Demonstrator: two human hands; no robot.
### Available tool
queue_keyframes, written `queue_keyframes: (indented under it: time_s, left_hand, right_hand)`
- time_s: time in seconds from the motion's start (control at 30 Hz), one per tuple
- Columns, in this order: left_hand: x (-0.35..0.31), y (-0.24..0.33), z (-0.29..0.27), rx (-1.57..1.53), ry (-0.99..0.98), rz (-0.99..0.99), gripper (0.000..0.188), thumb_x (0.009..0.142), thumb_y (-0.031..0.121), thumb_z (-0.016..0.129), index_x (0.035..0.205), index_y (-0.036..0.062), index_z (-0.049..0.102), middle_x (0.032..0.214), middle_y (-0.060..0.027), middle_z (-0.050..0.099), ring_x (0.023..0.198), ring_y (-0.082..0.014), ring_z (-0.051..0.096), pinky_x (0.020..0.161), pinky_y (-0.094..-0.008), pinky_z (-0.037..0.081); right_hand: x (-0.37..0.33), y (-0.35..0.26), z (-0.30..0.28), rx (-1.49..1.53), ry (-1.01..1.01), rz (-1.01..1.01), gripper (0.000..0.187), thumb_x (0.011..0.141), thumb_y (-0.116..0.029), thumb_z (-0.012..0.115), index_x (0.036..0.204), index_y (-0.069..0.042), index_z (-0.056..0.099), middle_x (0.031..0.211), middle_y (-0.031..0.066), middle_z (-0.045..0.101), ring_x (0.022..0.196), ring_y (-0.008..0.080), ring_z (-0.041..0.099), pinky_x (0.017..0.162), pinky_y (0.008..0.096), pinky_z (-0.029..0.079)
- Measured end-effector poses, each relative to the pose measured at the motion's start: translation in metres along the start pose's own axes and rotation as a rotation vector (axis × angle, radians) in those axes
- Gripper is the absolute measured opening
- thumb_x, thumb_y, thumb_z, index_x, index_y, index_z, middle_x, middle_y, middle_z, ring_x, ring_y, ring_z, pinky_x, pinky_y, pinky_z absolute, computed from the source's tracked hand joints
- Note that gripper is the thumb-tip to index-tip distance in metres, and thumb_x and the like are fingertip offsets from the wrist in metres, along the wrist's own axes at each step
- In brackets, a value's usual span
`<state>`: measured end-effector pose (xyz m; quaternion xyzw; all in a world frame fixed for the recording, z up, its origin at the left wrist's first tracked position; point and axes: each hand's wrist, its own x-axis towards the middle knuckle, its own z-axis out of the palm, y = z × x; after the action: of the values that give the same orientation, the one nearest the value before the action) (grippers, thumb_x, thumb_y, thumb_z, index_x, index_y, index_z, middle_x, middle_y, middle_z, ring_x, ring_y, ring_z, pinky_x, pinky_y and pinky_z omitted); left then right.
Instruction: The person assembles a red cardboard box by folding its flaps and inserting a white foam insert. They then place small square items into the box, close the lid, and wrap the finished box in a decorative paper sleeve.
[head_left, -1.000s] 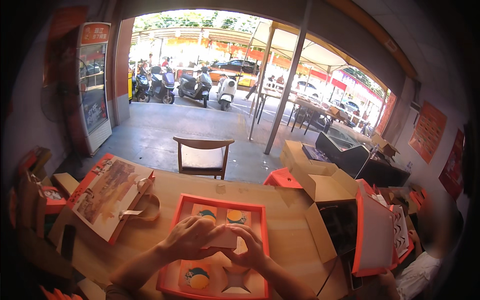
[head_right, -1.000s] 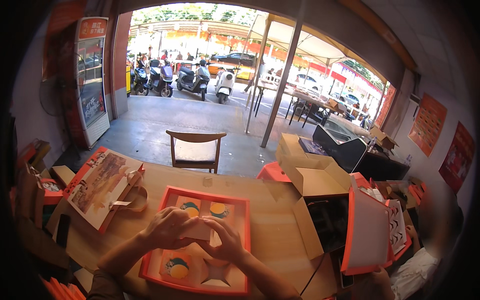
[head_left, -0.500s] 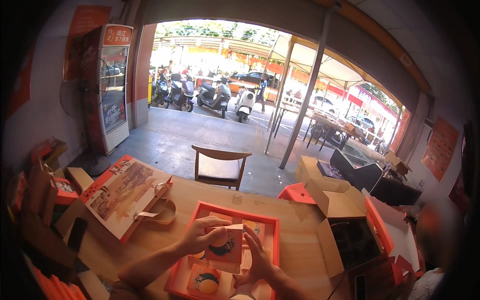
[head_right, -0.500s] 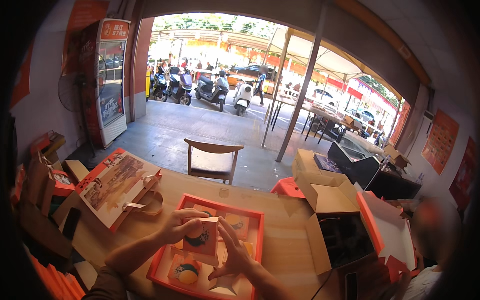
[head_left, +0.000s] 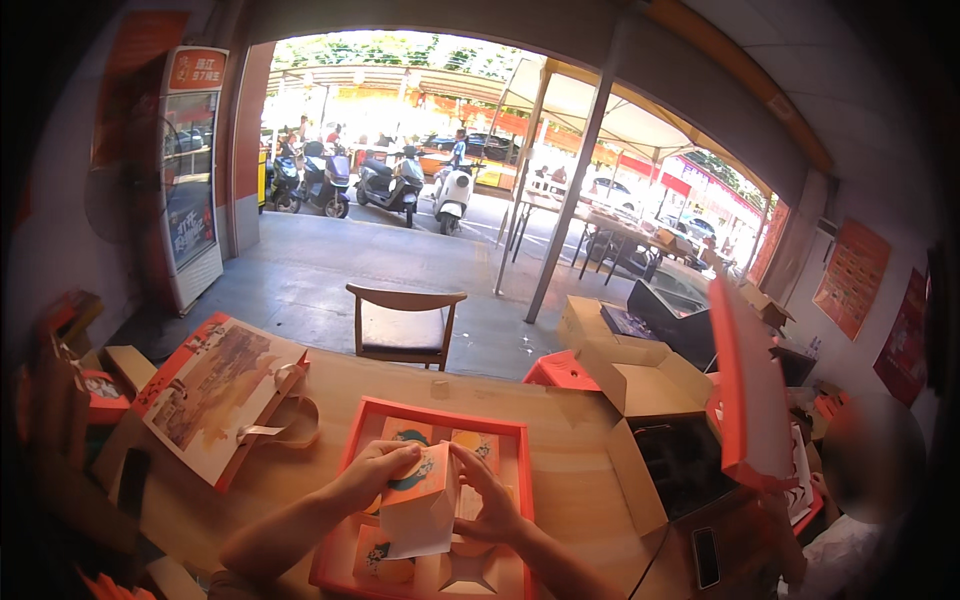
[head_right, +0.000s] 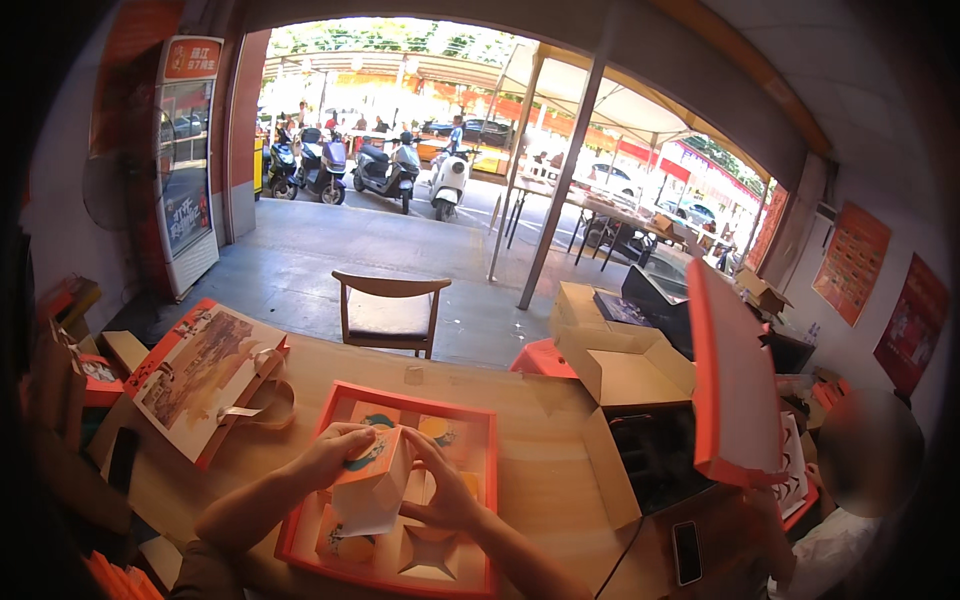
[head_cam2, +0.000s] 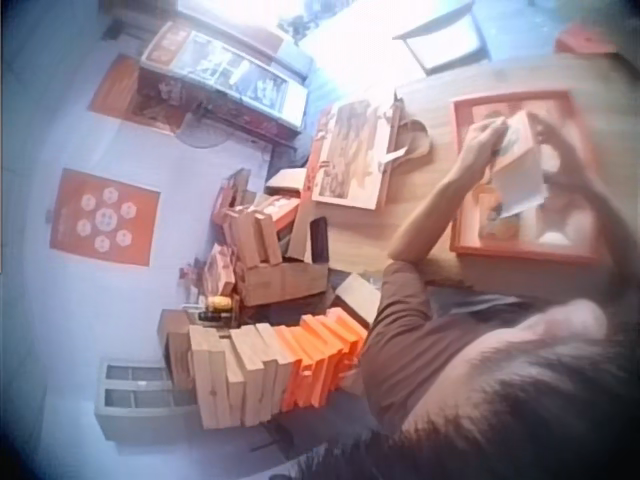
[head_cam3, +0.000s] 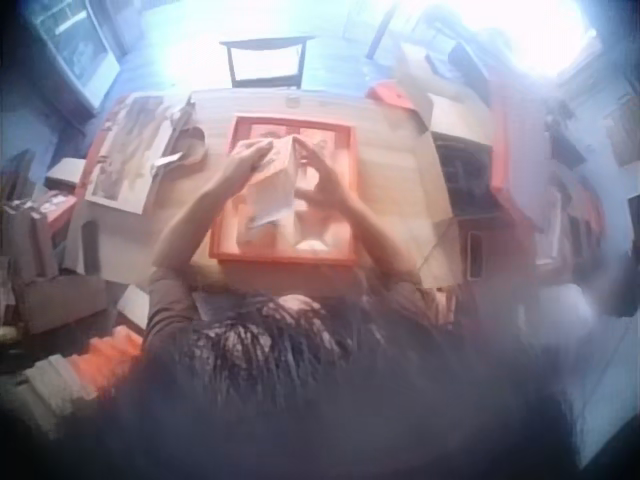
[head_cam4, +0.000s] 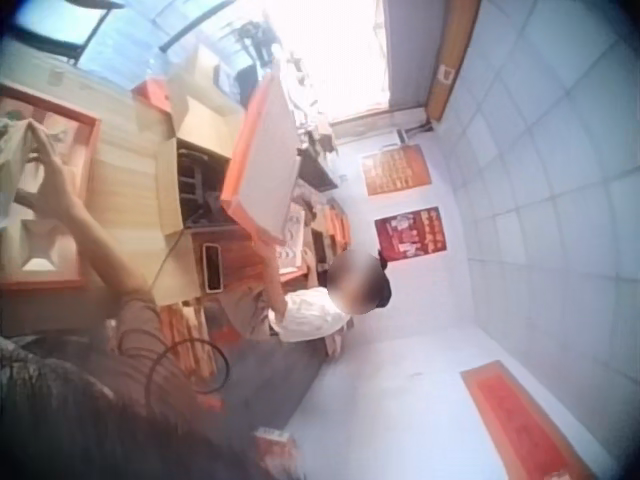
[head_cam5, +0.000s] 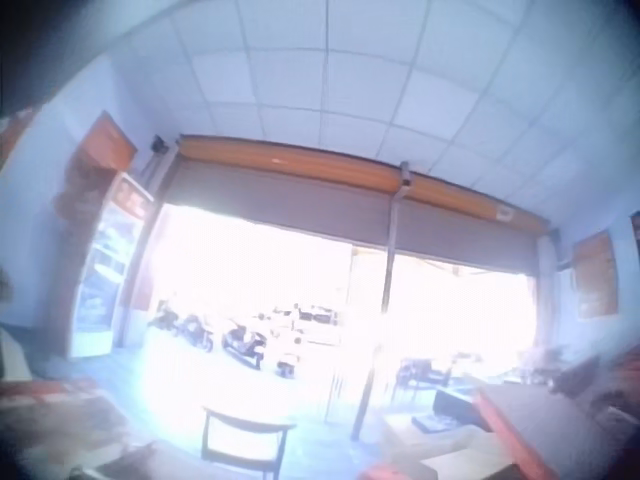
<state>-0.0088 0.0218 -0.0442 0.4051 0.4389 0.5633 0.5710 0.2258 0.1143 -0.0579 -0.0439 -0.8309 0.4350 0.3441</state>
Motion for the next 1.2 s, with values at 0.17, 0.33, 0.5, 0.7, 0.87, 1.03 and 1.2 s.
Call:
queue_keyframes:
  time_s: [0.17,0.33,0.5,0.7,0.87,1.03,1.2]
  left_hand:
    - [-0.006,0.01,0.001,-0.088,-0.01,-0.011,0.038,0.111,0.028,0.058,0.118,-0.006,0.073,0.1,-0.0075,0.076,0.088,-0.0093,0.07,0.074,-0.0257,0.056]
    - [-0.005,0.015,0.001,-0.032,-0.045,-0.142,0.032,0.108,0.025,0.062,0.115,-0.0043,0.073,0.098,-0.0073,0.076,0.087,-0.011,0.072,0.077,-0.0275,0.057]
    - [-0.002,0.012,0.007,0.117,-0.123,-0.251,0.033,0.105,0.026,0.059,0.112,-0.0023,0.075,0.103,-0.0089,0.076,0.085,-0.0131,0.073,0.077,-0.0269,0.055]
    - [-0.001,0.001,-0.006,-0.164,-0.3,0.005,0.071,0.107,0.058,0.053,0.157,0.0086,0.043,0.128,-0.0171,0.07,0.101,-0.0269,0.074,0.078,-0.0417,0.064]
    - [-0.016,0.02,0.027,0.97,-0.016,0.677,0.103,0.088,0.038,0.087,0.167,0.0117,0.028,0.16,-0.0258,0.043,0.124,-0.0389,0.068,0.085,-0.0439,0.065]
    - [-0.011,0.015,0.028,1.21,0.07,0.878,0.12,0.075,0.035,0.098,0.166,0.007,0.026,0.158,-0.0271,0.041,0.134,-0.0469,0.058,0.095,-0.051,0.063]
    - [-0.01,0.016,0.024,1.115,0.053,0.823,0.125,0.071,0.035,0.101,0.166,0.0061,0.026,0.157,-0.0271,0.042,0.133,-0.047,0.059,0.094,-0.0518,0.063]
  right_hand:
    - [0.005,0.002,0.004,0.066,0.086,0.058,0.092,0.089,-0.019,0.09,0.166,-0.007,0.042,0.141,0.0185,0.068,0.12,0.0255,0.07,0.104,0.0422,0.056]
    - [-0.003,0.001,0.0,-0.213,0.123,0.011,0.094,0.083,-0.027,0.094,0.162,-0.007,0.046,0.144,0.019,0.064,0.116,0.0301,0.072,0.099,0.044,0.059]
    - [0.003,-0.015,0.003,-0.473,0.052,-0.216,0.098,0.071,-0.034,0.099,0.154,-0.009,0.053,0.157,0.0159,0.05,0.112,0.0381,0.071,0.088,0.0461,0.063]
    - [-0.001,-0.003,0.0,-0.053,0.198,0.207,0.072,0.089,-0.03,0.09,0.144,-0.006,0.051,0.141,0.017,0.061,0.115,0.0277,0.072,0.087,0.0383,0.062]
    - [0.009,0.003,-0.005,0.442,0.38,0.328,0.07,0.107,-0.032,0.072,0.159,-0.006,0.033,0.134,0.0116,0.062,0.117,0.0199,0.069,0.08,0.0329,0.06]
    - [0.008,0.01,-0.01,0.539,0.036,0.621,0.073,0.108,-0.036,0.068,0.162,-0.006,0.03,0.141,0.0129,0.058,0.126,0.0201,0.064,0.097,0.0358,0.058]
    - [0.007,0.017,-0.002,0.411,0.064,0.422,0.079,0.108,-0.033,0.069,0.167,-0.004,0.024,0.146,0.0148,0.058,0.126,0.0216,0.065,0.094,0.0384,0.06]
